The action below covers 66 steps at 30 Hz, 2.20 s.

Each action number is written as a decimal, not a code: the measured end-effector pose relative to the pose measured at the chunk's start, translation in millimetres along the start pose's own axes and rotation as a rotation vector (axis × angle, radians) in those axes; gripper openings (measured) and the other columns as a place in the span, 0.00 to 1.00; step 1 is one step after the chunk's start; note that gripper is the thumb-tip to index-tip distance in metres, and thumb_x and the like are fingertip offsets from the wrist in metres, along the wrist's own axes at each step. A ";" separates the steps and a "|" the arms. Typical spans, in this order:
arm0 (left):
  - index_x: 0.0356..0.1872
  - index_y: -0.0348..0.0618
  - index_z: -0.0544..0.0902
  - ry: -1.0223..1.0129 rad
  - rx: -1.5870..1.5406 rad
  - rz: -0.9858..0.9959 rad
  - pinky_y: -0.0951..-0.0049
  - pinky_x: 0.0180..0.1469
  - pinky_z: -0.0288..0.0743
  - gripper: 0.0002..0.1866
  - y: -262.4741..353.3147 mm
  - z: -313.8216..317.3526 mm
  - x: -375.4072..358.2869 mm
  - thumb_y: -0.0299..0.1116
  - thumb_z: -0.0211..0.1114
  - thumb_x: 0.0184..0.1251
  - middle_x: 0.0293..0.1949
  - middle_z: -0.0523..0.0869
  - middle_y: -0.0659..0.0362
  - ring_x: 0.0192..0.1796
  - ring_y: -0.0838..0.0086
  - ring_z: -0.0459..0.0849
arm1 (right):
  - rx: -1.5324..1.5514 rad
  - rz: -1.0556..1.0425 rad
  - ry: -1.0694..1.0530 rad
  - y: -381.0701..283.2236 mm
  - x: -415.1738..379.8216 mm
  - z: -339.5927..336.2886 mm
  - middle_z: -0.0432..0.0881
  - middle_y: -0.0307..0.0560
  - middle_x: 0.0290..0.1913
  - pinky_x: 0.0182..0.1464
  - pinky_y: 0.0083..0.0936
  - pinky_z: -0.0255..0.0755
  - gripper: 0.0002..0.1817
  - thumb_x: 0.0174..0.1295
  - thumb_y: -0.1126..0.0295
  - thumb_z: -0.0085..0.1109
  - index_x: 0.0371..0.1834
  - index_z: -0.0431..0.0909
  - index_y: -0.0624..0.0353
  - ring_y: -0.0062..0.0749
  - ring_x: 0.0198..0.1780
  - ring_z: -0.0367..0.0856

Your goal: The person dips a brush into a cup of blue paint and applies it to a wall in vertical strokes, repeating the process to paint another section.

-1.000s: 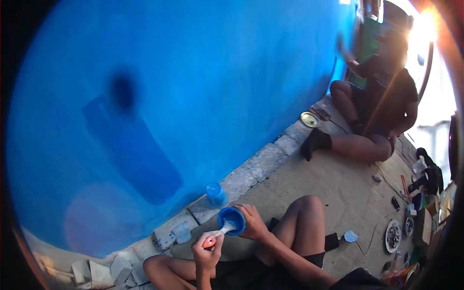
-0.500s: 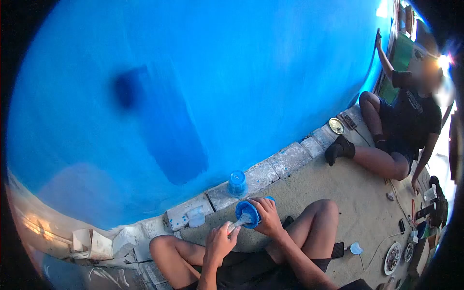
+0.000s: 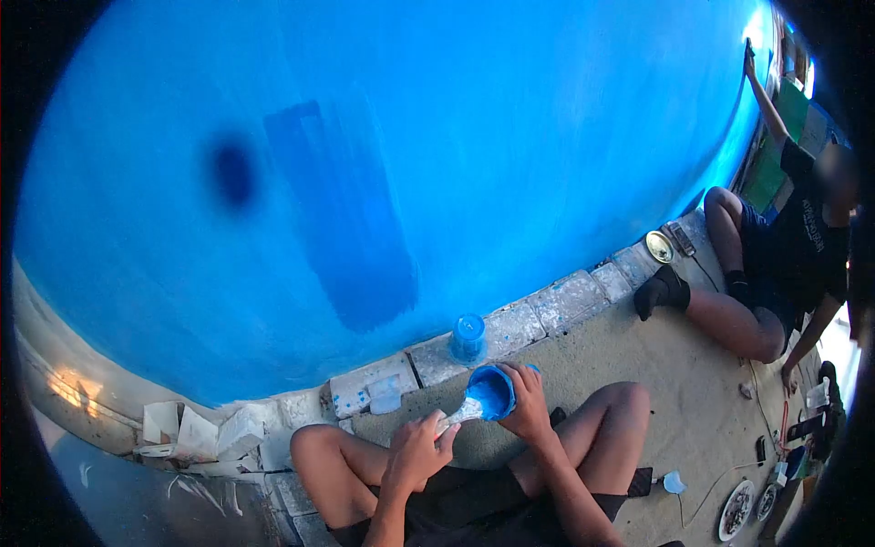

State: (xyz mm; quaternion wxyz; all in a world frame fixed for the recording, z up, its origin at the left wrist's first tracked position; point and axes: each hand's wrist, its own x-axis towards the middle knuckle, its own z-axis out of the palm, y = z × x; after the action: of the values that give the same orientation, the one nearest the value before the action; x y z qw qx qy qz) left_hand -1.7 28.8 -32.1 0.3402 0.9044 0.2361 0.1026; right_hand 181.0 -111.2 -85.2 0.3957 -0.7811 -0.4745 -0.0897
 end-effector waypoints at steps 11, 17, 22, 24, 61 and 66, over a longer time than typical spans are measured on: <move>0.41 0.39 0.79 -0.074 -0.249 0.006 0.54 0.35 0.73 0.16 -13.8 -14.9 -2.8 0.43 0.66 0.71 0.27 0.82 0.43 0.33 0.43 0.83 | 0.098 0.158 0.112 8.5 -0.8 0.7 0.78 0.55 0.59 0.64 0.46 0.68 0.43 0.39 0.71 0.78 0.65 0.71 0.59 0.58 0.61 0.75; 0.41 0.38 0.78 -0.093 -0.403 0.013 0.60 0.33 0.70 0.15 -12.0 -11.0 -3.6 0.41 0.65 0.72 0.24 0.78 0.46 0.26 0.58 0.77 | 0.167 0.203 0.156 11.0 -2.6 -1.3 0.78 0.55 0.57 0.63 0.46 0.69 0.41 0.40 0.71 0.78 0.63 0.71 0.59 0.60 0.60 0.75; 0.40 0.38 0.78 -0.052 -0.470 0.024 0.68 0.28 0.65 0.13 -14.3 -5.4 -0.8 0.39 0.66 0.72 0.20 0.73 0.56 0.25 0.78 0.70 | 0.179 0.234 0.148 21.4 -1.8 5.3 0.78 0.57 0.57 0.62 0.46 0.69 0.41 0.41 0.69 0.79 0.63 0.71 0.59 0.60 0.60 0.75; 0.39 0.39 0.78 -0.042 -0.498 -0.011 0.71 0.27 0.62 0.12 -4.2 -7.2 -3.5 0.38 0.66 0.72 0.20 0.72 0.62 0.25 0.84 0.68 | 0.167 0.243 0.169 20.9 -11.5 4.0 0.78 0.57 0.55 0.61 0.45 0.71 0.41 0.41 0.70 0.79 0.62 0.71 0.59 0.60 0.59 0.76; 0.56 0.39 0.73 0.297 -1.058 0.316 0.83 0.21 0.57 0.16 88.9 -99.6 94.1 0.42 0.52 0.83 0.28 0.72 0.68 0.22 0.89 0.66 | 0.448 0.286 0.366 14.3 0.0 -9.9 0.81 0.50 0.51 0.55 0.35 0.75 0.37 0.42 0.65 0.83 0.57 0.74 0.60 0.42 0.52 0.82; 0.60 0.35 0.74 0.543 -1.119 0.368 0.82 0.18 0.51 0.20 120.4 -149.7 132.6 0.43 0.54 0.83 0.26 0.69 0.68 0.19 0.88 0.62 | 0.409 0.276 0.387 10.4 0.8 -8.2 0.82 0.51 0.49 0.55 0.37 0.75 0.37 0.43 0.63 0.83 0.57 0.74 0.60 0.44 0.52 0.83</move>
State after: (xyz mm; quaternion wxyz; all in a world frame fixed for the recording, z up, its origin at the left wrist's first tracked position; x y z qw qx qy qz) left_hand 104.5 100.4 163.0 0.6651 0.5579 0.0657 0.4920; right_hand 191.9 -118.9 -84.9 0.6360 -0.7108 -0.2883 -0.0848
